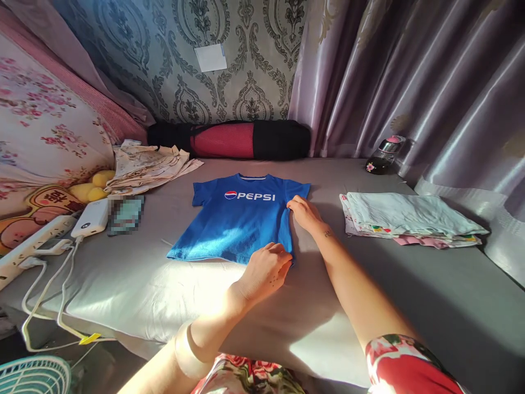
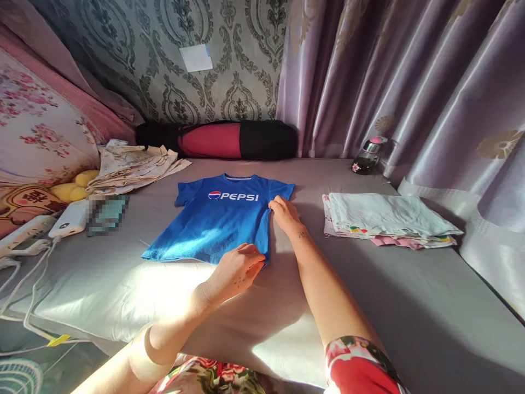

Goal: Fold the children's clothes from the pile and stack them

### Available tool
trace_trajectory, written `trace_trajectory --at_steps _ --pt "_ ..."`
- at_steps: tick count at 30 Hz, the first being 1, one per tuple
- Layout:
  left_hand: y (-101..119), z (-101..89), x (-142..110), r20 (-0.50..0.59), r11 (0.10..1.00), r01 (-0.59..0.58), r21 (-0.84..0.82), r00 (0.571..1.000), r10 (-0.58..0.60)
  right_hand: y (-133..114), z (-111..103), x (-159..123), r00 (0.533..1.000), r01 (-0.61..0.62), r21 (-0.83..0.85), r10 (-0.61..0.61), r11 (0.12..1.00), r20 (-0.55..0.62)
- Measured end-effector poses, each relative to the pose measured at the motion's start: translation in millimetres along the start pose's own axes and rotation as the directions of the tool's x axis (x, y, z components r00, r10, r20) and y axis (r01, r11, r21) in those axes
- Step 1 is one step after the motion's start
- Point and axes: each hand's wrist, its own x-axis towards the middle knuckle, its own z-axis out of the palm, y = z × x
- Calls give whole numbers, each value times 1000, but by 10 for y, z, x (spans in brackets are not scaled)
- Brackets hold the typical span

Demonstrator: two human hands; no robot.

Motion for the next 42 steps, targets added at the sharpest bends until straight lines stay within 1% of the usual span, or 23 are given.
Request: trace_trajectory --at_steps 3,7,11,17,21,24,27,29,31,32,34,36,37,38,39,40,41,42 --pt "50 -14 0 -8 1000 3 -25 1000 -3 -27 -31 -6 1000 9 -58 -11 998 -23" --pt "114 6 26 13 1000 -19 -21 1000 20 -33 -80 -17 999 16 -121 -21 993 -37" --pt "133 28 49 29 1000 -25 -16 999 26 -27 -101 -27 999 18 -133 -21 991 -24" --pt "149 67 60 16 999 -23 -38 1000 23 2 -83 -19 1000 7 -138 -10 990 -22" --pt "171 106 65 15 999 -33 -21 999 34 6 -103 -16 1000 6 -148 -7 989 -4" --pt "177 137 62 4 999 -44 -11 999 44 -68 -152 -13 1000 -6 -167 11 986 26" --pt "181 154 52 -15 998 -67 2 998 67 -252 -168 -12 1000 -3 -173 3 985 -3" --pt "191 142 36 -19 996 -85 13 996 86 -411 -123 -27 998 60 -131 -63 990 -13" --pt "199 101 7 -4 994 -105 7 994 105 -550 -31 -63 991 131 -82 -130 988 18" --pt "196 70 -12 7 993 -122 -10 993 122 -600 24 -88 989 145 -72 -142 987 45" --pt "152 -3 -61 7 979 -181 -91 983 182 -651 133 -145 988 131 -72 -124 989 97" --pt "19 -84 -125 -51 943 -249 -221 969 243 -645 216 -193 986 130 -77 -120 989 119" --pt "-91 -126 -165 -106 925 -257 -278 966 237 -631 244 -209 985 132 -81 -122 988 121" --pt "-233 -169 -215 -177 917 -240 -320 966 191 -615 260 -220 985 131 -87 -120 988 124" --pt "-403 -213 -276 -254 925 -178 -336 963 93 -599 266 -225 984 131 -93 -119 987 129" --pt "-596 -258 -352 -351 943 -68 -327 935 -54 -587 260 -225 984 129 -101 -115 986 138" --pt "-802 -303 -444 -455 948 76 -310 863 -218 -580 242 -220 983 127 -111 -110 986 148" --pt "-1010 -346 -550 -522 929 230 -290 776 -355 -578 211 -208 981 128 -121 -107 984 161"
